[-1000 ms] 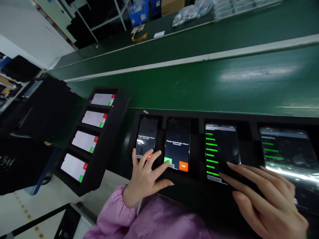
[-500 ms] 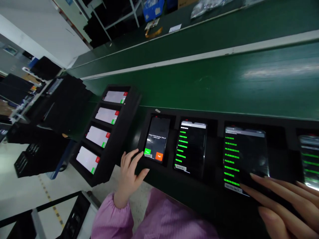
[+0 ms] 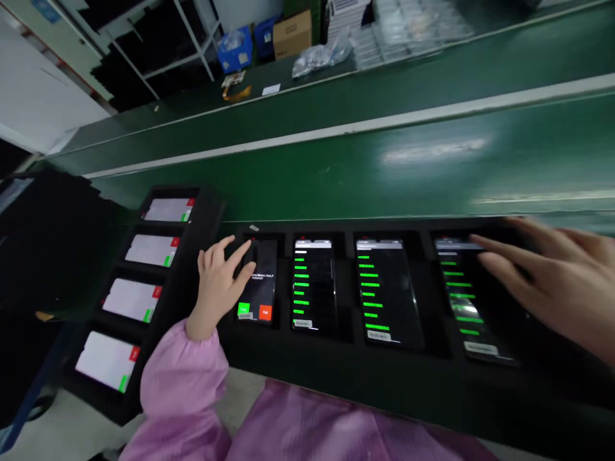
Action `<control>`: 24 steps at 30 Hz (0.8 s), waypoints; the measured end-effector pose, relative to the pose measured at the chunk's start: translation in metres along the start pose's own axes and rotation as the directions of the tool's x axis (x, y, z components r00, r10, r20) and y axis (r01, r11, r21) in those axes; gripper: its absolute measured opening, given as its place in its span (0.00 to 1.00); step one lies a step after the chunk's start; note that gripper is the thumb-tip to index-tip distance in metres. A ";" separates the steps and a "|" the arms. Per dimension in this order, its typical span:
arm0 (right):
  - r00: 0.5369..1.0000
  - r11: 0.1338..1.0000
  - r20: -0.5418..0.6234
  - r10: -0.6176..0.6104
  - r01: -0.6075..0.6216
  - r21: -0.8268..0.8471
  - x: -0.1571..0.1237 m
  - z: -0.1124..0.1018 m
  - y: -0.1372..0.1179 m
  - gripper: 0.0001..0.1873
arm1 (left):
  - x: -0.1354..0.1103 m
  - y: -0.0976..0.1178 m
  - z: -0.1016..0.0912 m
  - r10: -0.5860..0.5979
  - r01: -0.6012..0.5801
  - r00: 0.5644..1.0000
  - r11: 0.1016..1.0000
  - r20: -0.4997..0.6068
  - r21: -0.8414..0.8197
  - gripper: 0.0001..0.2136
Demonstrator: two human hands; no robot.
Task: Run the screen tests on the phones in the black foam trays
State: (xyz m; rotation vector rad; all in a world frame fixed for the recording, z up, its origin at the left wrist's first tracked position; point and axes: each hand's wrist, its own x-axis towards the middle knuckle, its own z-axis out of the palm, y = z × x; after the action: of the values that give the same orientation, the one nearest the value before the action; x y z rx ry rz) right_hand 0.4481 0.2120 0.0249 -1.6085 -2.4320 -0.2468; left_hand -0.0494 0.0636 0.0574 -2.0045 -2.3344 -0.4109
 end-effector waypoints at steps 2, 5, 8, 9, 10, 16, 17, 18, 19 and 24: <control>0.995 0.996 -0.055 -0.083 0.082 -0.015 0.000 -0.008 -0.007 0.40 | 0.017 0.000 0.002 0.030 -0.031 0.999 0.999 0.046 0.038 0.20; 0.960 0.968 -0.127 -0.251 0.248 -0.038 0.000 -0.023 -0.033 0.36 | 0.025 0.006 -0.003 0.150 -0.150 0.989 0.985 -0.002 0.083 0.18; 0.934 0.938 -0.119 -0.336 0.344 0.044 0.019 -0.026 -0.073 0.27 | 0.040 0.026 -0.007 0.270 -0.252 0.953 0.959 -0.137 0.132 0.18; 0.926 0.927 -0.113 -0.361 0.369 0.061 0.029 -0.024 -0.086 0.25 | 0.047 0.035 -0.006 0.318 -0.302 0.937 0.945 -0.142 0.126 0.19; 0.923 0.921 -0.099 -0.372 0.380 0.082 0.037 -0.021 -0.098 0.25 | 0.054 0.045 -0.003 0.371 -0.359 0.921 0.927 -0.120 0.111 0.19; 0.917 0.902 -0.069 -0.393 0.399 0.162 0.027 -0.028 -0.101 0.20 | 0.055 0.075 0.024 0.512 -0.511 0.859 0.855 0.011 0.090 0.20; 0.926 0.912 -0.089 -0.367 0.377 0.162 0.018 -0.032 -0.090 0.20 | 0.047 0.072 0.024 0.523 -0.523 0.852 0.850 0.017 0.065 0.19; 0.940 0.929 -0.115 -0.323 0.337 0.151 0.009 -0.035 -0.079 0.20 | 0.039 0.067 0.023 0.538 -0.539 0.842 0.842 0.025 0.028 0.17; 0.953 0.950 -0.142 -0.266 0.284 0.130 0.001 -0.038 -0.067 0.20 | 0.030 0.060 0.021 0.551 -0.551 0.834 0.834 0.027 -0.008 0.16; 0.977 0.985 -0.147 -0.156 0.165 0.050 -0.013 -0.028 -0.037 0.21 | 0.011 0.012 0.011 0.387 -0.389 0.916 0.921 -0.104 -0.001 0.15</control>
State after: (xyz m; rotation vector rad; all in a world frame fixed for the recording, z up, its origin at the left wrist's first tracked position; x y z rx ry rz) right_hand 0.4214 0.1793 0.0475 -1.3223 -2.4359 -0.2983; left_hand -0.0380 0.0786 0.0511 -2.3217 -1.8156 -0.5007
